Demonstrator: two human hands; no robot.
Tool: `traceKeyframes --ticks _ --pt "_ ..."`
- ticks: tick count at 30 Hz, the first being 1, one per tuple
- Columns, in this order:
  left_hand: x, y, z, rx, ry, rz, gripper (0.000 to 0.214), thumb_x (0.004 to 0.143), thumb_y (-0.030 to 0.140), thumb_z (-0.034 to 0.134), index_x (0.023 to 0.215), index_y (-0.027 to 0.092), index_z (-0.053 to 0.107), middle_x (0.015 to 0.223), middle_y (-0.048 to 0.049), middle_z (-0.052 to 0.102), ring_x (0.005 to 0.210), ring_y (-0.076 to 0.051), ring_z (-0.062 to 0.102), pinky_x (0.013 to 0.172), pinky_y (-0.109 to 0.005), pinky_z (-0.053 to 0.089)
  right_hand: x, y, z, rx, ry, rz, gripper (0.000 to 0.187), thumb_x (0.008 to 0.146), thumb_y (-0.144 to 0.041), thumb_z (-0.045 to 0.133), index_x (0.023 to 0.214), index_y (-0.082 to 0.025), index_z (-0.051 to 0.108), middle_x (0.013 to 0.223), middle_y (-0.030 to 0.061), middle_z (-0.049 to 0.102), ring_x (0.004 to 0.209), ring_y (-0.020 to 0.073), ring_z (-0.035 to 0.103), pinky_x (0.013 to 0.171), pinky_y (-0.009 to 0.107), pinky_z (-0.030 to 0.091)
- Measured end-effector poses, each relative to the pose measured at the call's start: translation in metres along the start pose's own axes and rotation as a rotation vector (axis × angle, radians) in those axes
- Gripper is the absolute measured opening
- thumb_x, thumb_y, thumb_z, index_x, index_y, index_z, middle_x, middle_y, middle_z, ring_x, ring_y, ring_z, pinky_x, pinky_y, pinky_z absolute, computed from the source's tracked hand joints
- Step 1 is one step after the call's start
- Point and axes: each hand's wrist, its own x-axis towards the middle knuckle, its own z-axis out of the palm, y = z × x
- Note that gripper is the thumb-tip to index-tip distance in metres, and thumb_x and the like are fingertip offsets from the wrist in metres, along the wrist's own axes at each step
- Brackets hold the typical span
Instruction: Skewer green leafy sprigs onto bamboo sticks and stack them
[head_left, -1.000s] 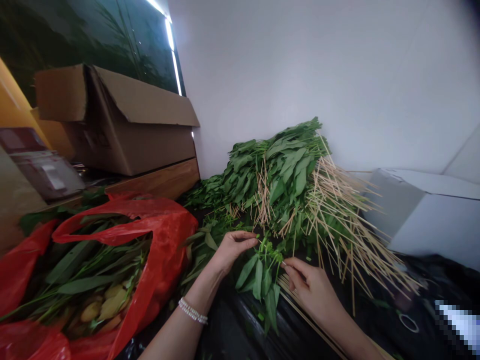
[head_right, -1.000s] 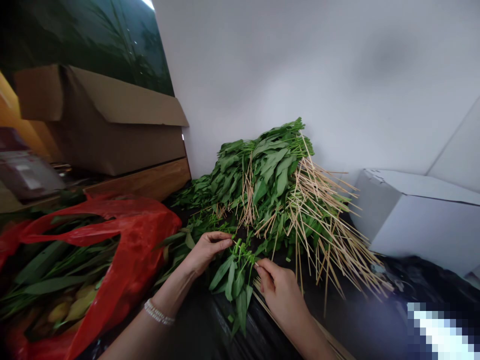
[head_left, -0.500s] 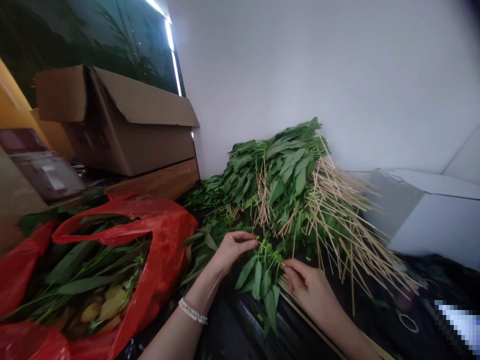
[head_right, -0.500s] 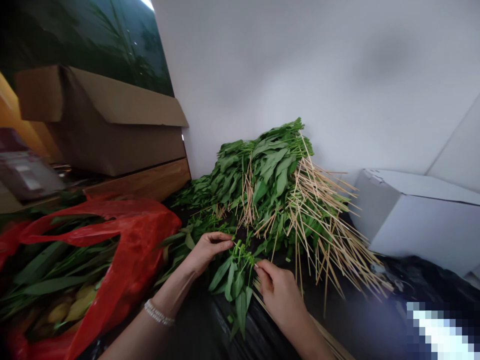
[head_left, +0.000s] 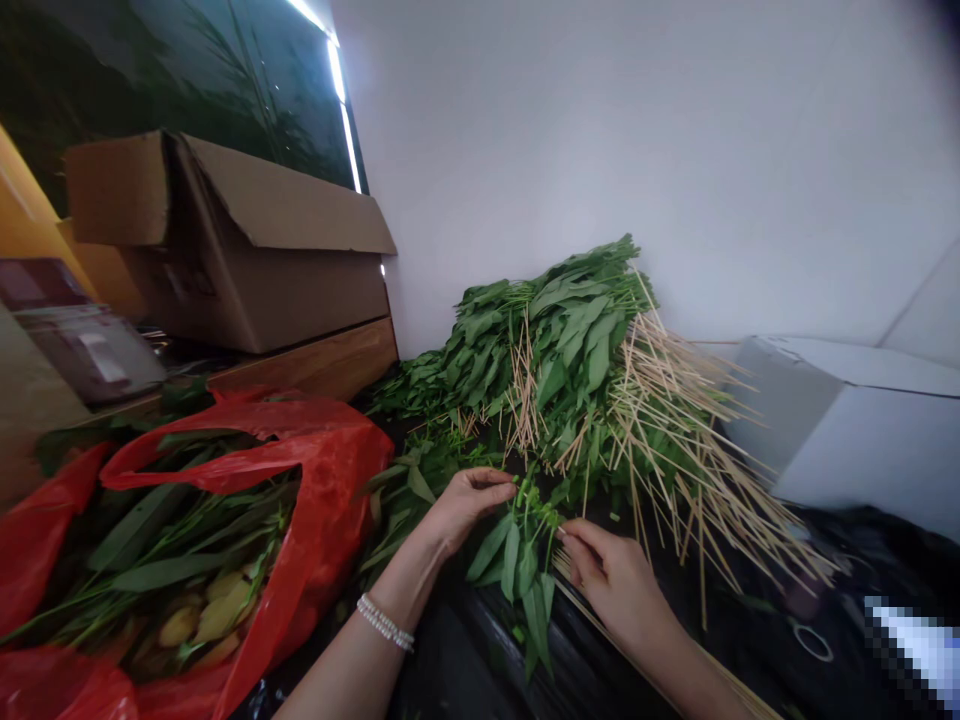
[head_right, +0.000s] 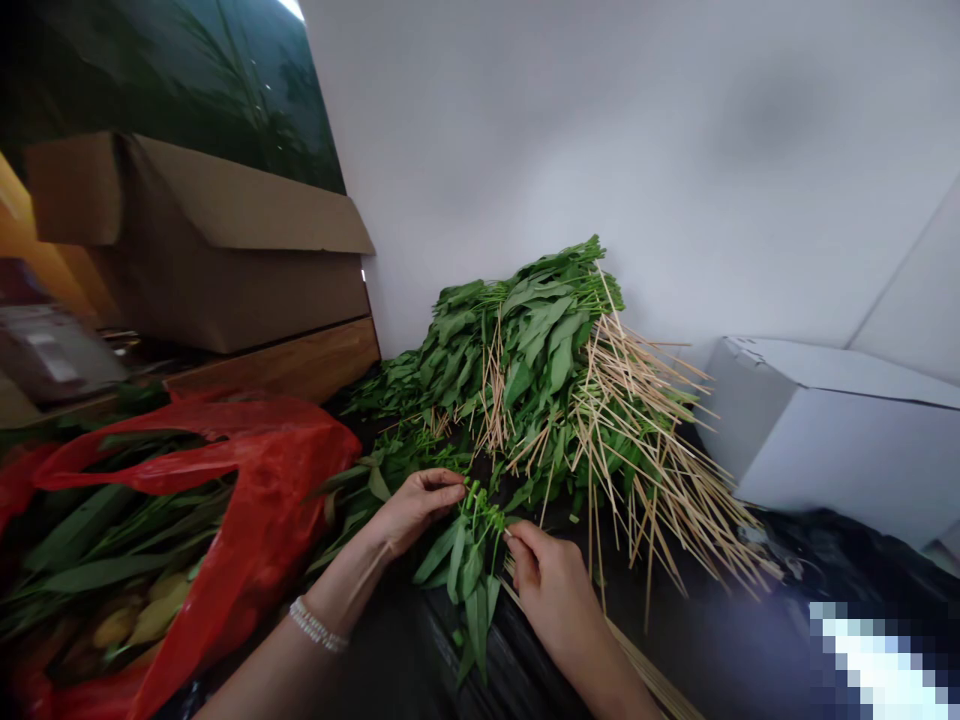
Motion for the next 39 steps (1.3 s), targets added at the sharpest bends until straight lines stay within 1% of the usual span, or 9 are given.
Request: traceKeyframes --ticks 5,16,22,26,29,31,33,36,39 --pt "-0.001 0.0 0.001 -0.006 0.034 0.005 0.033 0.048 0.033 0.085 0.071 0.015 0.072 0.067 0.0002 0.064 0.057 -0.007 0.048 0.056 -0.02 0.034 0.0 -0.002 0.0 0.018 0.0 0.017 0.035 0.09 -0.04 0.036 0.087 -0.019 0.064 0.053 -0.0013 0.055 0.049 0.0128 0.052 0.052 0.022 0.037" --pt "0.004 -0.016 0.003 -0.013 -0.009 -0.027 0.034 0.049 0.037 0.085 0.071 0.014 0.071 0.064 0.0013 0.061 0.056 -0.006 0.047 0.056 -0.019 0.034 -0.002 0.002 0.003 0.013 0.002 0.025 0.034 0.09 -0.038 0.037 0.082 -0.018 0.063 0.053 -0.0012 0.056 0.049 0.0131 0.053 0.052 0.022 0.037" --pt "0.002 -0.018 0.01 0.119 0.003 0.081 0.036 0.05 0.042 0.082 0.068 0.014 0.07 0.065 -0.0005 0.063 0.057 -0.009 0.05 0.056 -0.021 0.036 -0.001 0.002 0.005 0.014 0.012 0.0 0.036 0.09 -0.038 0.035 0.078 -0.018 0.062 0.054 -0.0008 0.055 0.049 0.0127 0.051 0.052 0.022 0.036" --pt "0.001 -0.01 0.006 0.164 -0.013 0.143 0.039 0.059 0.048 0.076 0.078 0.014 0.072 0.072 -0.0032 0.066 0.062 -0.011 0.052 0.057 -0.02 0.037 0.001 0.004 0.002 0.035 0.021 0.027 0.033 0.089 -0.04 0.037 0.082 -0.019 0.062 0.053 -0.0019 0.055 0.049 0.0126 0.051 0.052 0.022 0.036" --pt "0.005 0.0 -0.006 0.101 0.063 0.198 0.046 0.068 0.054 0.067 0.092 0.015 0.071 0.084 -0.0067 0.068 0.067 -0.011 0.055 0.058 -0.02 0.039 0.001 0.0 -0.005 0.151 -0.089 0.056 0.03 0.087 -0.039 0.041 0.077 -0.019 0.061 0.051 -0.0036 0.053 0.049 0.0123 0.052 0.051 0.021 0.036" --pt "0.01 0.003 -0.015 0.084 0.178 0.26 0.048 0.07 0.054 0.065 0.095 0.013 0.07 0.083 -0.0074 0.068 0.066 -0.012 0.056 0.057 -0.02 0.04 -0.001 -0.006 -0.009 0.262 -0.234 0.076 0.027 0.086 -0.036 0.043 0.074 -0.019 0.061 0.05 -0.0045 0.053 0.05 0.0117 0.053 0.052 0.02 0.036" --pt "0.016 0.002 -0.021 0.156 0.238 0.31 0.046 0.07 0.051 0.065 0.095 0.012 0.069 0.079 -0.0063 0.068 0.064 -0.013 0.057 0.057 -0.021 0.041 -0.004 -0.011 -0.009 0.329 -0.365 0.086 0.023 0.084 -0.033 0.046 0.073 -0.018 0.061 0.049 -0.0052 0.053 0.048 0.0106 0.052 0.051 0.02 0.036" --pt "0.021 -0.008 -0.024 0.436 0.235 0.391 0.031 0.073 0.041 0.063 0.089 0.015 0.07 0.078 -0.0057 0.069 0.069 -0.017 0.06 0.064 -0.026 0.045 -0.007 -0.013 -0.004 0.333 -0.461 0.061 0.019 0.082 -0.028 0.048 0.071 -0.017 0.061 0.048 -0.0059 0.053 0.047 0.0096 0.051 0.052 0.019 0.036" --pt "0.02 -0.02 -0.024 0.799 0.249 0.445 0.023 0.07 0.033 0.066 0.089 0.019 0.071 0.088 -0.0074 0.07 0.083 -0.022 0.062 0.076 -0.03 0.043 -0.007 -0.011 0.001 0.294 -0.454 0.032 0.02 0.082 -0.027 0.048 0.072 -0.017 0.061 0.049 -0.0057 0.053 0.048 0.0093 0.051 0.053 0.018 0.037"
